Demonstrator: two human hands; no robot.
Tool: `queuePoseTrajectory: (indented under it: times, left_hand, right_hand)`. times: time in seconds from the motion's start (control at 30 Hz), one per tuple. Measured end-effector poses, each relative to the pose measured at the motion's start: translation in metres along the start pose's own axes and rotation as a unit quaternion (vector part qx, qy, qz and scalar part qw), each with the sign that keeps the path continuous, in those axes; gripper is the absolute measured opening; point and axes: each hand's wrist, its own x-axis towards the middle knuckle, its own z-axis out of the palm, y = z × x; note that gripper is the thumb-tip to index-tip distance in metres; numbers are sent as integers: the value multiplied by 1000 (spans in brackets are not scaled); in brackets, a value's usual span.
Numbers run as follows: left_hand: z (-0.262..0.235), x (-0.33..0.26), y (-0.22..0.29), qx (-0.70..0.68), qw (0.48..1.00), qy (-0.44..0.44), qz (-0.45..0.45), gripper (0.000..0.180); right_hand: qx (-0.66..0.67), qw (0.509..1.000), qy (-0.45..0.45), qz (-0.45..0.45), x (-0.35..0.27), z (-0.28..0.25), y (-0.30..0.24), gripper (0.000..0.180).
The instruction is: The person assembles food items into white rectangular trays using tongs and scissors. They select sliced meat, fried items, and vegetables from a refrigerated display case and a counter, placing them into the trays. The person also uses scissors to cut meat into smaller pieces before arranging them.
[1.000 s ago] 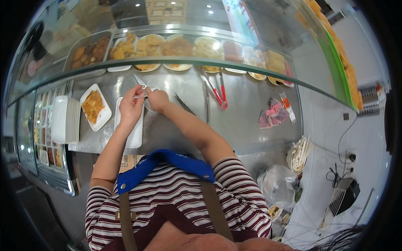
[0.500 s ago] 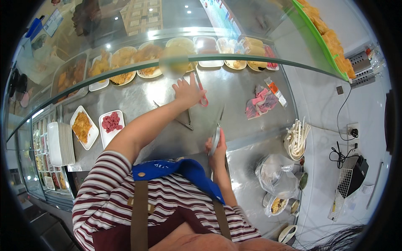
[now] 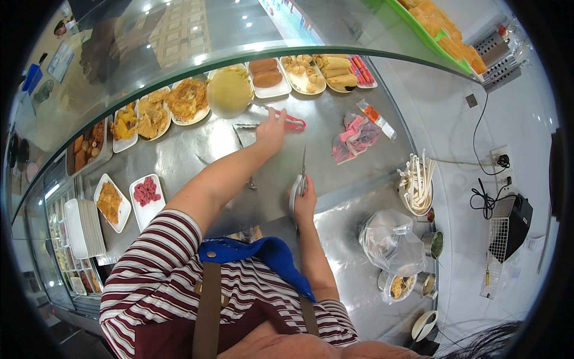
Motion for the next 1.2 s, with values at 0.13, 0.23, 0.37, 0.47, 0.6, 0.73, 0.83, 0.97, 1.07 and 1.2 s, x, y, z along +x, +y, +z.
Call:
queuePoseTrajectory:
  times: [0.13, 0.23, 0.37, 0.47, 0.6, 0.73, 0.83, 0.97, 1.07, 1.2]
  left_hand:
    - [18, 29, -4, 195, 964, 43, 178, 54]
    - [17, 47, -13, 143, 956, 67, 248, 32]
    - [-10, 24, -25, 219, 931, -29, 291, 16]
    - [-23, 1, -61, 60, 930, 162, 325, 16]
    - [-128, -85, -83, -118, 828, 288, 466, 22]
    - [-148, -156, -142, -130, 818, 274, 489, 29]
    - [-152, -205, -195, -142, 827, 275, 470, 35]
    - [-161, -255, -269, -197, 845, 298, 399, 35]
    - [-159, -289, -324, -302, 843, 288, 338, 33]
    - [-182, -330, -374, -329, 869, 325, 176, 49]
  right_hand:
    - [13, 994, 38, -103, 56, 19, 2, 48]
    - [166, 985, 11, -37, 48, 28, -28, 45]
    - [355, 933, 41, 48, 24, 16, -45, 36]
    - [364, 926, 6, 96, 22, 13, -45, 26]
    - [478, 843, -204, 141, 12, 44, -91, 43]
    - [520, 828, -191, 89, -2, 138, -143, 39]
    - [449, 843, -250, 156, -41, 183, -180, 35]
    - [451, 844, -267, 109, -95, 253, -202, 23]
    - [423, 826, -353, 121, -122, 313, -195, 17]
    - [450, 802, -352, 175, -179, 390, -230, 18]
